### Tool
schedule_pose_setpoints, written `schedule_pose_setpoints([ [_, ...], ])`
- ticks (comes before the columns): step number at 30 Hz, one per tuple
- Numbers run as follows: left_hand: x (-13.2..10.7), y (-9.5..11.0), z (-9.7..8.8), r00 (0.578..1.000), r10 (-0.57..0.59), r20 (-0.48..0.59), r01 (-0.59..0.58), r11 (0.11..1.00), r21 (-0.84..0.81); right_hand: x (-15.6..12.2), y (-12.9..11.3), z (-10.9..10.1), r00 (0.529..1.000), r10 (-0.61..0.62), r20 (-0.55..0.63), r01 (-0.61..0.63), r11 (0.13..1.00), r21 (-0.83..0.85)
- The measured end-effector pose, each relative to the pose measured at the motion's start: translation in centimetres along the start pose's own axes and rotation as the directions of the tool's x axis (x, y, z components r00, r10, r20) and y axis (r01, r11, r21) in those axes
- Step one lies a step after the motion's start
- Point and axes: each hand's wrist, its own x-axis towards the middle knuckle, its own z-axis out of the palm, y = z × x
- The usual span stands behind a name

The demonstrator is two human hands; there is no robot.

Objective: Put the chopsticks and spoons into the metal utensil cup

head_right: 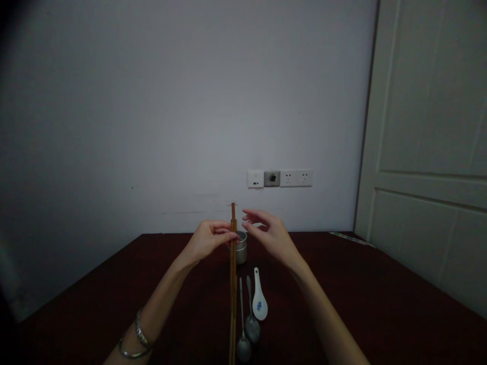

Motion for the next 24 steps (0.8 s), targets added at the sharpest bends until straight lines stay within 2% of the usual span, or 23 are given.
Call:
schedule_pose_setpoints([
  [6,-0.2,0.5,0.5,1.000,-0.031,0.004,0.031,0.999,-0.037,-0.2,-0.4,-0.2,1.000,-0.028,-0.015,0.027,0.999,-0.029],
  [10,-0.6,1.1,0.8,1.000,-0.002,0.015,0.003,0.999,-0.054,-0.3,-1.1,0.6,0.999,0.044,-0.002,-0.044,0.995,0.086],
  [11,-0.7,1.3,0.8,1.000,0.008,0.010,-0.008,0.999,-0.053,-0.4,-1.3,0.6,0.996,0.086,0.024,-0.088,0.988,0.130],
  [13,-1.0,1.7,0.6,0.999,0.028,-0.021,-0.029,0.999,-0.035,-0.6,-1.6,0.6,0.969,0.191,0.156,-0.219,0.958,0.184],
  [15,-1.3,2.0,0.4,0.996,0.049,-0.075,-0.049,0.999,0.003,-0.9,-1.8,0.5,0.893,0.279,0.352,-0.352,0.922,0.162],
  [17,-1.5,2.3,0.3,0.991,0.068,-0.112,-0.064,0.997,0.038,-1.2,-1.8,0.7,0.818,0.298,0.491,-0.398,0.910,0.111],
  [18,-1.6,2.4,0.2,0.991,0.070,-0.118,-0.065,0.997,0.044,-1.3,-1.7,1.0,0.807,0.285,0.517,-0.392,0.914,0.108],
  [20,-1.6,2.5,0.2,0.991,0.060,-0.118,-0.056,0.998,0.041,-1.4,-1.4,1.6,0.823,0.250,0.510,-0.369,0.918,0.145],
  [22,-1.5,2.4,0.1,0.992,0.039,-0.118,-0.036,0.999,0.031,-1.4,-1.0,2.2,0.830,0.246,0.500,-0.383,0.904,0.190],
  [24,-1.3,2.3,0.0,0.992,0.018,-0.122,-0.015,1.000,0.021,-1.4,-0.5,2.5,0.818,0.254,0.516,-0.411,0.886,0.214],
])
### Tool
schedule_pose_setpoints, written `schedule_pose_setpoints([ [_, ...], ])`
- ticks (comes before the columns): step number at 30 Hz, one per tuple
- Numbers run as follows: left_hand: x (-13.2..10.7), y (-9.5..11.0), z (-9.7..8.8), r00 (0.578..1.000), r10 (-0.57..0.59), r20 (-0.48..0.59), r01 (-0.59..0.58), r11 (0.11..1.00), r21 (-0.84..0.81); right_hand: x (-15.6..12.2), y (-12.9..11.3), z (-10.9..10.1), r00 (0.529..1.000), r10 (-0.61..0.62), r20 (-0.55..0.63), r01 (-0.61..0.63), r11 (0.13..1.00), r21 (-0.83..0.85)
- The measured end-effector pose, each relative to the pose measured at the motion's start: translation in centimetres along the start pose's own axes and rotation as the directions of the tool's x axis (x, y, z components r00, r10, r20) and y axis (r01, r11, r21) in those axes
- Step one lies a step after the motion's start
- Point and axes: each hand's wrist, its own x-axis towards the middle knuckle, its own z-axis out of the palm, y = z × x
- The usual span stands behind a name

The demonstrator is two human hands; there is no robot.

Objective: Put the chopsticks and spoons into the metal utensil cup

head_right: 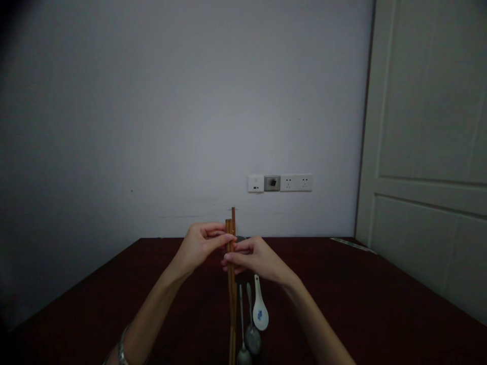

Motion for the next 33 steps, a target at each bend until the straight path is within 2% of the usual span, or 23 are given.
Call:
schedule_pose_setpoints([
  [8,0.49,-0.56,0.16,1.000,-0.024,0.001,0.024,0.998,-0.057,0.18,0.78,-0.52,1.000,0.013,0.011,-0.013,1.000,0.012],
  [33,0.58,-0.57,0.15,0.999,-0.028,0.041,0.032,0.995,-0.098,0.18,0.56,-0.66,0.999,0.011,0.033,-0.010,0.999,-0.040],
])
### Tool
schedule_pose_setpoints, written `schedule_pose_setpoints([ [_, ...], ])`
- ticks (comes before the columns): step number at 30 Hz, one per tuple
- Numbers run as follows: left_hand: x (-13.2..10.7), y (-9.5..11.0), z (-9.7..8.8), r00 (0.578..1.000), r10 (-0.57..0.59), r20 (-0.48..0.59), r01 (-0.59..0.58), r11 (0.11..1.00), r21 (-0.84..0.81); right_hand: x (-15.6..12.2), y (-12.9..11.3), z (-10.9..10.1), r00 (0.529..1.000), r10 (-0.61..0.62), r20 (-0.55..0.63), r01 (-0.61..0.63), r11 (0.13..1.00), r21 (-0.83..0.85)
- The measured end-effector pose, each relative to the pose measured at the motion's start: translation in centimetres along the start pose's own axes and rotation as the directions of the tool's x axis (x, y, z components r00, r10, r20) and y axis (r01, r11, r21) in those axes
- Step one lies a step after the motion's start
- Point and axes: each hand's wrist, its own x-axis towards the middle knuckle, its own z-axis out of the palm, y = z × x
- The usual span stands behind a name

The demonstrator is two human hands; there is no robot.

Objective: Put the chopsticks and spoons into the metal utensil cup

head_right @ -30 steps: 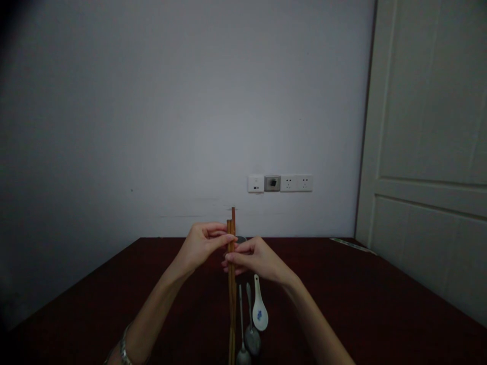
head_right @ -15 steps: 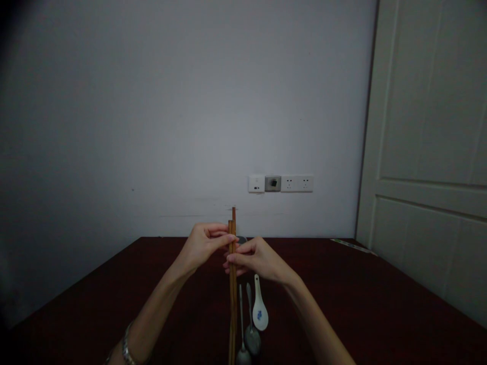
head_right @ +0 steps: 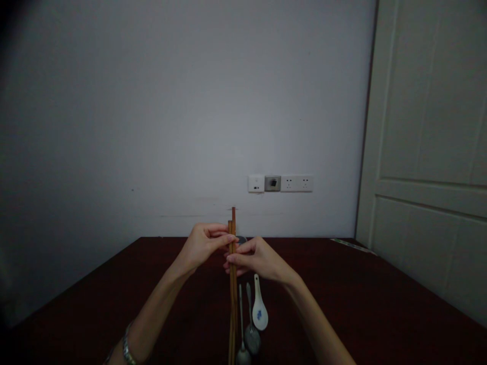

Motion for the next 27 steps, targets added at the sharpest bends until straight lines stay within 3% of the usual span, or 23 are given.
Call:
schedule_pose_setpoints([
  [13,0.2,-0.6,-0.2,1.000,0.014,0.005,-0.014,0.999,0.035,-0.1,-0.3,0.1,1.000,0.013,0.000,-0.013,1.000,-0.020],
  [18,0.4,-0.9,-0.3,0.998,-0.003,-0.056,0.004,1.000,0.025,0.1,-0.1,0.2,1.000,0.020,-0.016,-0.020,1.000,0.003],
  [27,1.0,-1.6,-0.9,0.998,0.013,-0.058,-0.014,1.000,-0.010,1.1,1.3,0.2,0.981,0.026,-0.192,-0.023,1.000,0.016],
])
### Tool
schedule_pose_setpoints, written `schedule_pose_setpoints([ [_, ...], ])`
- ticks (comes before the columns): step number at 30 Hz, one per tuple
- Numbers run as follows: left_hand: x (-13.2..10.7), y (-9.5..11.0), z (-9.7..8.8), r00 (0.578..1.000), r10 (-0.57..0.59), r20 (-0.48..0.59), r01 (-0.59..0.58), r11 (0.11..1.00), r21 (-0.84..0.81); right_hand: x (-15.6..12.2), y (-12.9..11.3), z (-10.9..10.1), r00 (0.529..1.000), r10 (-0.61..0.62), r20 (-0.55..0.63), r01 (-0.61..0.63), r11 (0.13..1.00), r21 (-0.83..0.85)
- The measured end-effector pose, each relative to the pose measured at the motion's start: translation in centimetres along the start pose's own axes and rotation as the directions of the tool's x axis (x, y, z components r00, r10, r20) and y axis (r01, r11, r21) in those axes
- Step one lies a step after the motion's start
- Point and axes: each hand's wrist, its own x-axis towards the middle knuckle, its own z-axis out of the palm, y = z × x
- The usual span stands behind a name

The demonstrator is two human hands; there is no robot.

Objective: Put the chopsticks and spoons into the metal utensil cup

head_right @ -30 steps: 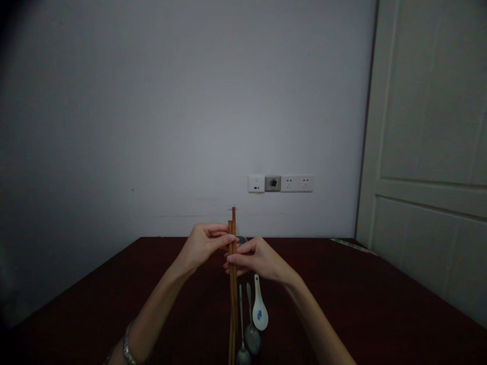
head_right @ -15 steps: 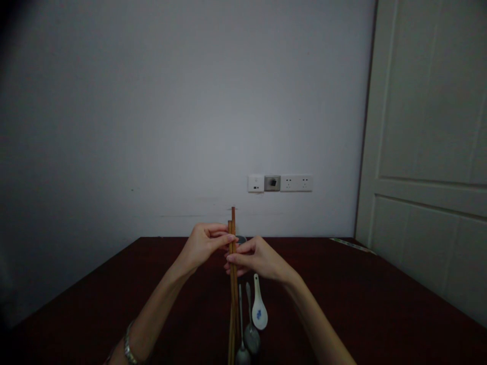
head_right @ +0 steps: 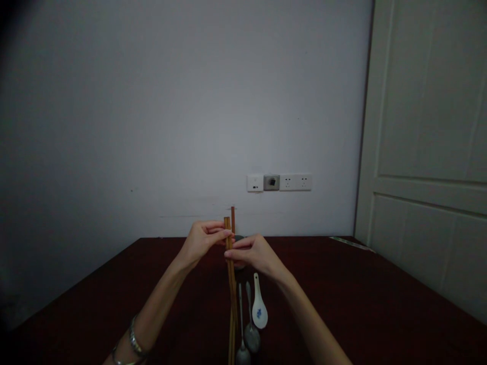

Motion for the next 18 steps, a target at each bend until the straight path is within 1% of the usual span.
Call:
schedule_pose_setpoints([
  [5,0.29,-0.45,-0.23,1.000,-0.004,-0.006,0.004,1.000,0.001,0.26,0.30,0.42,0.999,0.018,-0.031,-0.016,0.998,0.057],
  [10,0.45,-0.75,-0.35,1.000,-0.017,0.021,0.017,1.000,-0.006,0.38,0.43,0.49,0.999,0.047,-0.019,-0.045,0.994,0.100],
  [14,0.48,-0.67,-0.42,0.999,0.007,0.031,-0.008,1.000,0.016,0.40,0.41,0.49,0.998,0.050,-0.033,-0.046,0.992,0.115],
  [18,0.35,-0.35,-0.41,0.999,-0.003,0.035,0.003,1.000,-0.006,0.28,0.21,0.49,0.998,0.042,-0.044,-0.037,0.994,0.106],
])
